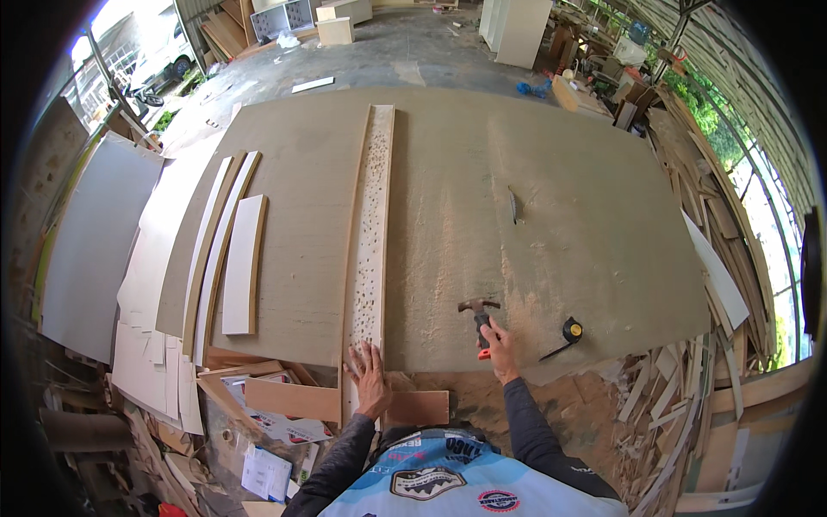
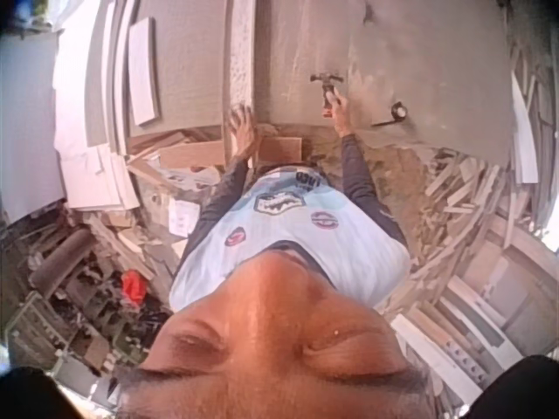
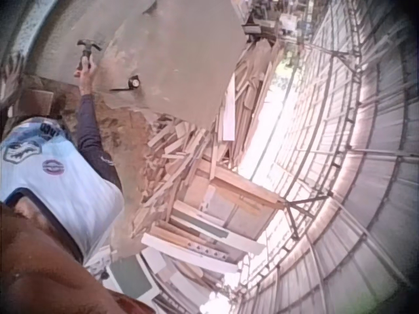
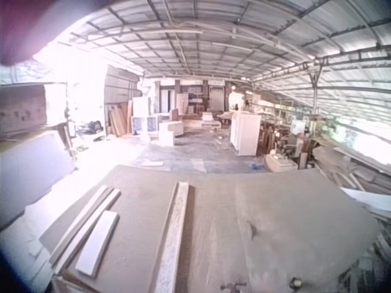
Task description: The person measures and marks wooden boards on a workbench, then aligns a white laminate board against a wooden guide and cuts it using a hand saw.
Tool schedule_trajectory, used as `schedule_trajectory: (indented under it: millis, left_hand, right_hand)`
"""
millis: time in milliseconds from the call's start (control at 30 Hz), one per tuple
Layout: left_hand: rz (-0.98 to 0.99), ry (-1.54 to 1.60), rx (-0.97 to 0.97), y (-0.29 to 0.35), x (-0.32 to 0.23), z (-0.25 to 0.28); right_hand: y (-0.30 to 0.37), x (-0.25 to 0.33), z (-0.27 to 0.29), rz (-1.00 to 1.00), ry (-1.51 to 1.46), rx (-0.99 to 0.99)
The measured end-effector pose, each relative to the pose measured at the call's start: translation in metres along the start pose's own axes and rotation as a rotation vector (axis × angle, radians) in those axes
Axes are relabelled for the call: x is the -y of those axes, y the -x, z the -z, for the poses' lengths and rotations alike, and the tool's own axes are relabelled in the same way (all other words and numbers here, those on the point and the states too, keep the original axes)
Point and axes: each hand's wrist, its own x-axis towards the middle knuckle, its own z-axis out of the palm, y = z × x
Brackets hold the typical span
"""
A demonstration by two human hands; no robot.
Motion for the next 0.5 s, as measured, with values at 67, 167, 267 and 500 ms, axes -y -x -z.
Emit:
schedule_trajectory:
  millis: [67, 167, 267, 500]
  left_hand:
    - [0.014, 0.052, 0.013, 0.0, -0.004, 0.003]
    - [-0.01, 0.065, 0.011, -0.003, -0.002, 0.005]
    - [-0.034, 0.062, 0.037, -0.002, 0.002, 0.01]
    - [-0.11, 0.035, 0.098, -0.038, 0.012, 0.019]
  right_hand:
    - [0.01, -0.003, 0.006, 0.006, 0.055, 0.022]
    - [0.019, -0.013, 0.003, 0.004, 0.016, 0.066]
    - [0.024, -0.017, -0.018, -0.064, -0.06, 0.104]
    - [0.011, -0.033, -0.075, -0.04, -0.108, 0.11]
